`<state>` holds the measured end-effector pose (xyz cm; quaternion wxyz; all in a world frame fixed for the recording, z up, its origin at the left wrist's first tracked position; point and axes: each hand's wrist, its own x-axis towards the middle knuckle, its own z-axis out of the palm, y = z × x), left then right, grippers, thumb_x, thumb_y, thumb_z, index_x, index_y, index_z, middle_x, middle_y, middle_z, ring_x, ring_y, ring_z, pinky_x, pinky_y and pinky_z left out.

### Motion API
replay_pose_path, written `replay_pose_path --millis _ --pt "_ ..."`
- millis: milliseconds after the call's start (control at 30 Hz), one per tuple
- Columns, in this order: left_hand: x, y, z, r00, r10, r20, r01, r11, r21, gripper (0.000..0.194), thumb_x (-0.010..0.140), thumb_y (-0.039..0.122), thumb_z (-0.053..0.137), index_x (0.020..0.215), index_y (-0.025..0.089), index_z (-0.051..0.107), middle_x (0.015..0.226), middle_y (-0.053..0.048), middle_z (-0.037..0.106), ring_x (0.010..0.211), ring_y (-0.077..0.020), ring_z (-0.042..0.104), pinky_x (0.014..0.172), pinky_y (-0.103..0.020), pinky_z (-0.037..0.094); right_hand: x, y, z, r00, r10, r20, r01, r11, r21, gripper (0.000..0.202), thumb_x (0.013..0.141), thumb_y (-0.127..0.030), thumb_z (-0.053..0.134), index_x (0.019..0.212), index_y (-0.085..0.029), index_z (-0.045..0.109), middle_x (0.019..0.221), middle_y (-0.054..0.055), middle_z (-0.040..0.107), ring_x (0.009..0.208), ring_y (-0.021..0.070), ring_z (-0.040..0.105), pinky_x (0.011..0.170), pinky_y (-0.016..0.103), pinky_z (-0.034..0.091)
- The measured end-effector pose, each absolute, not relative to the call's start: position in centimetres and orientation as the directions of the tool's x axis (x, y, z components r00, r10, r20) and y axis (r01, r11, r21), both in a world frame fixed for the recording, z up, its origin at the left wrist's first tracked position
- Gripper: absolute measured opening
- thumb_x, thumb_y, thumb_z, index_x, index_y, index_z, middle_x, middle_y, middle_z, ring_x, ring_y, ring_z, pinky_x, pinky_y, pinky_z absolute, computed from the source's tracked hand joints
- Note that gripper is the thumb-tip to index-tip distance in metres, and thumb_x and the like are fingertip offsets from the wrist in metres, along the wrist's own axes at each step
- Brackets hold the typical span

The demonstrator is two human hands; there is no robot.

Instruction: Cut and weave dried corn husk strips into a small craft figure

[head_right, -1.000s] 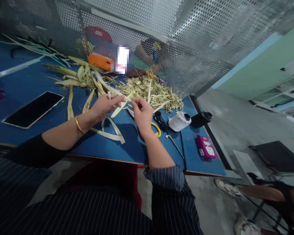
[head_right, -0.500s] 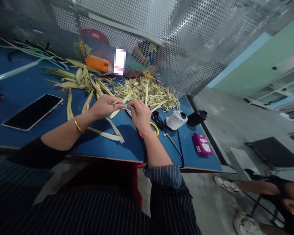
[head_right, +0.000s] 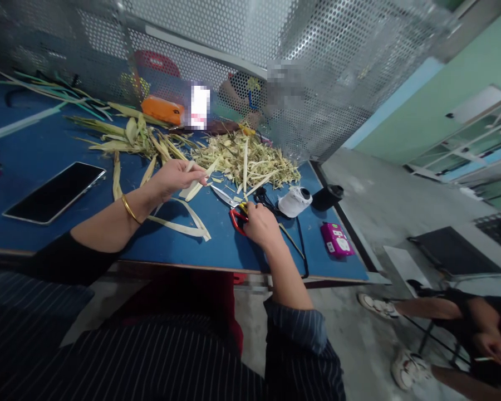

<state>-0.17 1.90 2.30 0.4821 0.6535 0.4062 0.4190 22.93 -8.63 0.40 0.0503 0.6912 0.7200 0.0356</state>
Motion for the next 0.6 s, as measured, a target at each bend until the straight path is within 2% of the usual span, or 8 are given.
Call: replay_pose_path --millis 100,167,267,333,367,467,600 --pt "-0.2 1.9 2.3 0.29 0.943 0.16 0.116 -0.201 0.973 0.018 0.074 0.028 0.067 0.064 0.015 0.073 0.052 0.002 0.051 0.045 -0.0055 0.026 0.045 -0.023 0.017 23.7 -8.2 0.0 -0.052 0.999 -0.009 0.999 0.051 -0.006 0.069 0.075 -0.021 0.056 0.142 -0.013 0.042 0.109 0.017 0.065 0.092 0.0282 0.064 0.078 0.034 0.046" --pt "-0.2 2.0 2.4 0.265 0.948 0.174 0.117 -0.21 0.971 0.019 0.074 0.028 0.066 0.064 0.014 0.073 0.054 0.001 0.052 0.046 -0.0054 0.027 0.045 -0.023 0.018 24.2 -8.2 -0.6 -0.047 0.998 0.05 0.987 0.054 -0.154 0.074 0.074 -0.019 0.054 0.146 -0.017 0.038 0.11 0.014 0.066 0.092 0.0264 0.064 0.08 0.035 0.047" --pt "-0.2 2.1 2.3 0.24 0.955 0.172 0.089 -0.198 0.976 0.021 0.075 0.03 0.066 0.065 0.013 0.073 0.051 0.002 0.049 0.045 -0.0054 0.027 0.045 -0.023 0.019 24.6 -8.3 -1.9 -0.009 0.992 0.122 0.848 0.072 -0.525 0.074 0.074 -0.019 0.054 0.146 -0.017 0.039 0.106 0.01 0.066 0.087 0.0211 0.062 0.081 0.035 0.049" --pt "-0.1 2.3 2.1 0.228 0.96 0.165 0.055 -0.182 0.982 0.021 0.075 0.031 0.066 0.065 0.013 0.072 0.05 0.003 0.047 0.044 -0.0052 0.026 0.045 -0.023 0.018 24.6 -8.3 -2.5 0.007 0.993 0.114 0.647 0.082 -0.758 0.075 0.072 -0.025 0.064 0.143 -0.016 0.042 0.097 0.005 0.064 0.081 0.0176 0.06 0.078 0.033 0.049" --pt "-0.1 2.4 2.0 0.219 0.962 0.162 0.038 -0.175 0.984 0.02 0.075 0.031 0.066 0.066 0.013 0.072 0.051 0.003 0.048 0.043 -0.005 0.026 0.044 -0.023 0.018 24.5 -8.3 -2.5 0.006 0.995 0.097 0.548 0.078 -0.833 0.077 0.069 -0.028 0.069 0.141 -0.017 0.043 0.092 0.002 0.063 0.077 0.0159 0.058 0.076 0.032 0.05" --pt "-0.1 2.6 1.8 0.193 0.968 0.161 0.004 -0.165 0.986 0.02 0.074 0.032 0.067 0.067 0.013 0.071 0.053 0.001 0.051 0.043 -0.0051 0.027 0.044 -0.023 0.017 23.8 -8.5 -1.9 -0.057 0.997 0.049 0.388 0.067 -0.919 0.08 0.06 -0.029 0.08 0.133 -0.021 0.049 0.087 -0.003 0.056 0.071 0.0117 0.053 0.071 0.027 0.048" --pt "0.0 2.5 2.0 0.178 0.97 0.166 0.009 -0.171 0.985 0.022 0.075 0.034 0.067 0.067 0.014 0.072 0.047 0.003 0.045 0.042 -0.0054 0.025 0.043 -0.023 0.015 22.7 -8.6 -1.0 -0.108 0.992 0.069 0.384 0.105 -0.917 0.075 0.056 -0.027 0.083 0.125 -0.023 0.054 0.088 -0.004 0.055 0.071 0.0104 0.05 0.069 0.025 0.046"
